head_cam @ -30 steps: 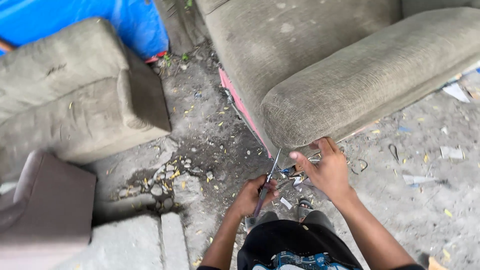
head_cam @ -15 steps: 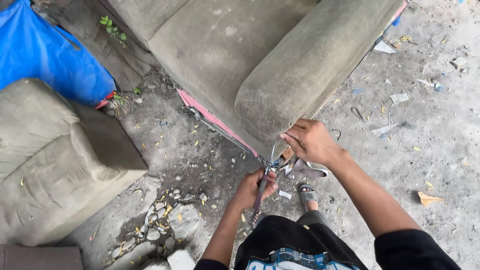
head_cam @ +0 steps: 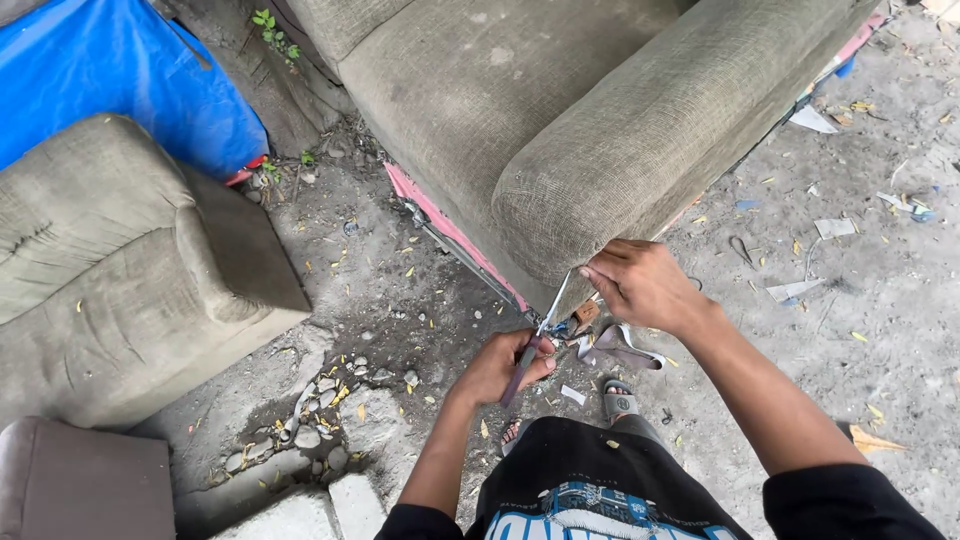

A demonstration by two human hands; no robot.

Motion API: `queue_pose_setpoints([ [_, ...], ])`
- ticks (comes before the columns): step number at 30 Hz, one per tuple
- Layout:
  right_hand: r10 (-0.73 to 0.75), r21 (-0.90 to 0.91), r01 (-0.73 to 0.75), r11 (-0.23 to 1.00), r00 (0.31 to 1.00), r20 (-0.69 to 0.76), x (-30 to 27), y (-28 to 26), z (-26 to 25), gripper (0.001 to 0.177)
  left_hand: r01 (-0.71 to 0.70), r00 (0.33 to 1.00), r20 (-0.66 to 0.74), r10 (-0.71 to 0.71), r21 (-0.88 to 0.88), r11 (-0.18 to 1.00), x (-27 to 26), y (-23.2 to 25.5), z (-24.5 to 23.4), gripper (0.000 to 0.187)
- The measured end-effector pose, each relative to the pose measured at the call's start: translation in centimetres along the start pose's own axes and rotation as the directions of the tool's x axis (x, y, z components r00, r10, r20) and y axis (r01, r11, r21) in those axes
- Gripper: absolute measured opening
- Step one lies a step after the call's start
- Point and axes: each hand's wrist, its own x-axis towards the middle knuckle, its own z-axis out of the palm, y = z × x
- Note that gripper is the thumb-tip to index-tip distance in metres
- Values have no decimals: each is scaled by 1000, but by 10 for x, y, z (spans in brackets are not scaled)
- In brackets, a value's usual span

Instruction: Removing old upholstery fabric from a sofa frame using scissors and manual pulling

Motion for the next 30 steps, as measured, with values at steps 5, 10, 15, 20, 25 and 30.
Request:
queue_pose_setpoints([
  [5, 20, -26, -19, 999, 998, 53, 2, -4, -5, 30, 14, 1000, -5, -14, 9, 1000, -1, -5, 5, 27],
  [10, 11, -59, -7, 998, 997, 74, 0, 4, 1, 31, 25, 1000, -1, -25, 52, 998, -2, 6, 8, 28],
  [15, 65, -90, -51, 995, 985, 161, 10, -8, -15, 31, 40, 993, -118, -31, 76, 996, 0, -6, 21, 26],
  [20, 74, -110, -54, 992, 981, 180, 6, -1, -9, 30, 11, 984, -180, 8, 102, 995, 13, -16, 37, 28],
  [25, 79, -46, -74, 996, 987, 137, 9, -7, -13, 26, -172, 949, -256, 183, 68, 983, 37, -26, 65, 25],
  [30, 89, 114, -86, 990, 996, -16, 5, -16, -16, 20, -262, 912, -311, 268, 61, 963, 50, -33, 80, 29],
])
